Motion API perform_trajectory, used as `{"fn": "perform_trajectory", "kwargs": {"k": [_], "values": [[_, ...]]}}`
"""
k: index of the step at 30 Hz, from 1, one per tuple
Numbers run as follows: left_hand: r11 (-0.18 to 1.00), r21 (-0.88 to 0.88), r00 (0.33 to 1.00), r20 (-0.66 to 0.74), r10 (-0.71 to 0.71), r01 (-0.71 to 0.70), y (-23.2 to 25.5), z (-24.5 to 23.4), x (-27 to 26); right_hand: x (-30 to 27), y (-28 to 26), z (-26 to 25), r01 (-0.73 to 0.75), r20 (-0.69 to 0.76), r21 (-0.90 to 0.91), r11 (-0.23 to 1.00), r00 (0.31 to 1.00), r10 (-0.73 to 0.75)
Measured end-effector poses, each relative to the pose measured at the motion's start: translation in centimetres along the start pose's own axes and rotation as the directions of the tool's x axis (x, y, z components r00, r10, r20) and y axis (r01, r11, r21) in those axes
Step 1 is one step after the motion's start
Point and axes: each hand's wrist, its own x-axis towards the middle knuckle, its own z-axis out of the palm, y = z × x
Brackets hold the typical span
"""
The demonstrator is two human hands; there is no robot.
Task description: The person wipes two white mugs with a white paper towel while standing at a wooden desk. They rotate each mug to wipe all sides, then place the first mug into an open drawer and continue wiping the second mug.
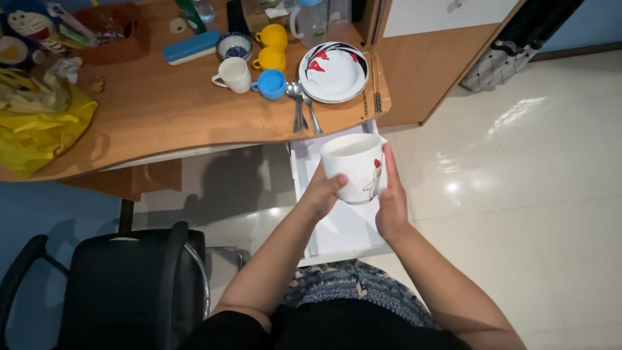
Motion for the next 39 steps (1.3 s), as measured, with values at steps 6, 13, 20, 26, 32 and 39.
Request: {"fn": "perform_trajectory", "kwargs": {"k": [6, 13, 20, 26, 32, 39], "values": [[0.997, 0.028, 0.994, -0.078, 0.072, -0.070, -0.2, -1.3, 1.1, -0.2, -0.2, 0.3, -0.006, 0.003, 0.004, 1.000, 1.000, 0.006], [0.985, -0.168, 0.985, -0.160, -0.057, 0.030, 1.5, -1.7, 2.2, -0.1, 2.1, -1.2, -0.106, -0.064, 0.082, 0.991, 0.992, 0.111], [0.972, -0.075, 0.972, -0.051, -0.228, 0.224, -0.6, -5.4, 2.2, 5.6, -2.4, -3.8, -0.043, 0.090, -0.060, 0.997, 0.995, 0.048], [0.961, -0.038, 0.960, -0.046, -0.277, 0.275, -0.8, -9.2, 3.5, 6.3, -2.8, -4.9, -0.190, 0.054, -0.117, 0.975, 0.979, 0.198], [0.978, 0.020, 0.977, -0.050, -0.206, 0.207, 2.8, -5.7, 3.2, 6.9, -3.6, -3.8, -0.096, 0.027, -0.330, 0.939, 0.993, 0.111], [0.972, -0.160, 0.976, -0.110, -0.188, 0.169, 5.2, -1.2, 2.0, 5.2, -1.4, -2.1, 0.074, -0.097, -0.539, 0.839, 0.984, -0.149]]}}
